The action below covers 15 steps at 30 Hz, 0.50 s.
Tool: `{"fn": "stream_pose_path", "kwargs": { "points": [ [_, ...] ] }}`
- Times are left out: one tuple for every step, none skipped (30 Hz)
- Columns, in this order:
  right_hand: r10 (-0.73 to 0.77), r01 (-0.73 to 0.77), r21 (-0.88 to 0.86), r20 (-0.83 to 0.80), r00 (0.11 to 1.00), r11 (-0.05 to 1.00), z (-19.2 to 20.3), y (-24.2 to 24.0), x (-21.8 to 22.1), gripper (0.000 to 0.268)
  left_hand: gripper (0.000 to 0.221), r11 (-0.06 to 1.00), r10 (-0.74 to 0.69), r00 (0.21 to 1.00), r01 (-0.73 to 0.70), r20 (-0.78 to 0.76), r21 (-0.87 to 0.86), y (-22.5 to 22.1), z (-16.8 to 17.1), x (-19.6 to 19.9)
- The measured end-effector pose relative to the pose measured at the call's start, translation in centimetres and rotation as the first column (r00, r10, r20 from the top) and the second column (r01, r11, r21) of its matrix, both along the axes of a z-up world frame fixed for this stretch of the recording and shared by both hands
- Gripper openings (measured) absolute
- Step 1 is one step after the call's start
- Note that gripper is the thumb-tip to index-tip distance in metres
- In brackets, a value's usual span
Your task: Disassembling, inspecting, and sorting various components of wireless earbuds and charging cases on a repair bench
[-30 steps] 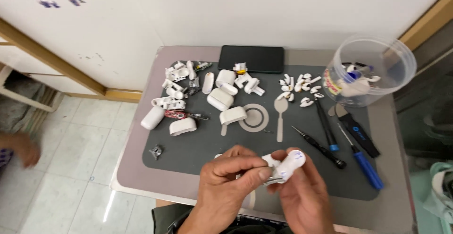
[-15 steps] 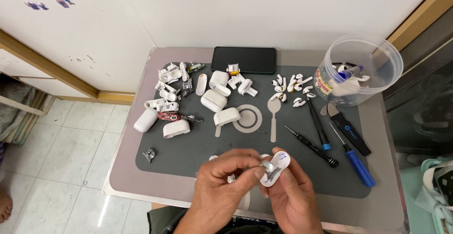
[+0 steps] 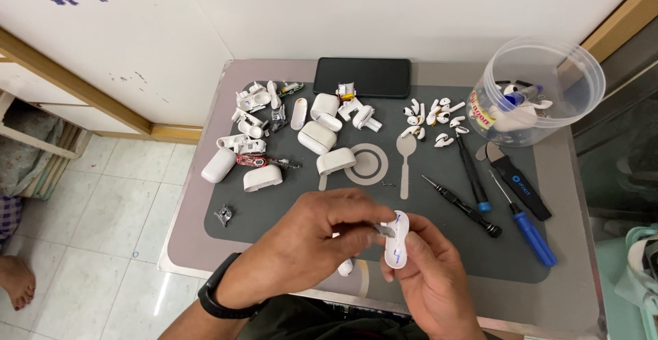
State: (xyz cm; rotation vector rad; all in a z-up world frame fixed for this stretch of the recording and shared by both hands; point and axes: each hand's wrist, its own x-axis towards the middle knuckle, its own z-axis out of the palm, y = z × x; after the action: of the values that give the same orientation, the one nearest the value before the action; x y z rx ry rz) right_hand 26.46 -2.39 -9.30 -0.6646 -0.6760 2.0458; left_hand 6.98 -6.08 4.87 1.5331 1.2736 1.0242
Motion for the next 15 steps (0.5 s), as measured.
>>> {"fn": "stream_pose_path", "kwargs": {
  "points": [
    [-0.018,0.017,-0.032,-0.005,1.0,0.999,-0.2,0.0,-0.1,0.032,0.019,0.994,0.061,0.996,-0.066,-0.058,-0.089,0.2,0.4,0.4],
    [-0.021,0.021,-0.032,-0.006,1.0,0.999,-0.2,-0.1,-0.2,0.032,0.019,0.994,0.058,0.997,-0.063,-0.059,-0.089,0.2,0.7,0.7],
    [-0.031,0.031,-0.003,-0.028,0.999,1.0,-0.3,-0.1,-0.3,0.033,0.017,0.993,0.052,0.999,-0.053,-0.014,-0.102,0.3,0.9,0.9],
    [-0.041,0.043,0.024,-0.048,0.998,0.999,-0.3,-0.3,-0.4,0.033,0.018,0.992,0.047,0.998,-0.043,0.033,-0.116,0.3,1.1,1.2],
    [-0.045,0.046,0.023,-0.047,0.998,0.999,-0.1,-0.4,-0.4,0.033,0.018,0.992,0.044,0.998,-0.04,0.034,-0.118,0.2,0.2,1.3],
    [-0.047,0.048,0.034,-0.009,0.999,0.998,0.1,-0.4,-0.5,0.037,0.015,0.999,0.052,0.997,-0.051,-0.065,0.016,0.2,-0.7,1.3],
    [-0.051,0.049,0.045,0.029,0.998,0.998,0.4,-0.4,-0.5,0.041,0.014,0.988,0.073,0.984,-0.048,-0.163,0.15,0.1,-1.5,1.3],
    [-0.049,0.048,0.046,0.028,0.998,0.998,0.1,-0.5,-0.6,0.041,0.014,0.987,0.075,0.984,-0.05,-0.163,0.151,0.1,-1.6,1.6],
    [-0.082,0.081,0.065,0.011,0.997,0.995,-0.1,-0.7,-0.8,0.041,0.013,0.973,0.099,0.966,-0.044,-0.238,0.228,0.0,-1.6,1.9],
    [-0.114,0.115,0.085,-0.01,0.993,0.99,-0.3,-0.7,-1.0,0.04,0.013,0.952,0.129,0.942,-0.03,-0.311,0.303,0.0,-1.5,2.2],
    [-0.112,0.113,0.086,-0.013,0.994,0.99,-0.1,-0.7,-1.1,0.04,0.013,0.952,0.132,0.94,-0.032,-0.313,0.305,-0.3,-1.4,2.4],
    [-0.119,0.118,0.041,0.04,0.992,0.992,0.0,-0.8,-1.2,0.042,0.019,0.968,0.149,0.942,-0.076,-0.301,0.24,-0.6,-1.4,2.7],
    [-0.123,0.124,-0.005,0.094,0.988,0.992,0.1,-0.8,-1.2,0.045,0.026,0.978,0.166,0.943,-0.119,-0.289,0.172,-0.8,-1.3,3.0],
    [-0.124,0.125,-0.005,0.094,0.988,0.992,0.2,-0.9,-1.3,0.045,0.026,0.978,0.165,0.943,-0.118,-0.289,0.171,-0.8,-1.7,3.1],
    [-0.138,0.141,-0.016,0.103,0.985,0.99,0.2,-0.9,-1.4,0.046,0.025,0.972,0.198,0.942,-0.154,-0.272,0.176,-0.8,-2.0,3.3]
  ]
}}
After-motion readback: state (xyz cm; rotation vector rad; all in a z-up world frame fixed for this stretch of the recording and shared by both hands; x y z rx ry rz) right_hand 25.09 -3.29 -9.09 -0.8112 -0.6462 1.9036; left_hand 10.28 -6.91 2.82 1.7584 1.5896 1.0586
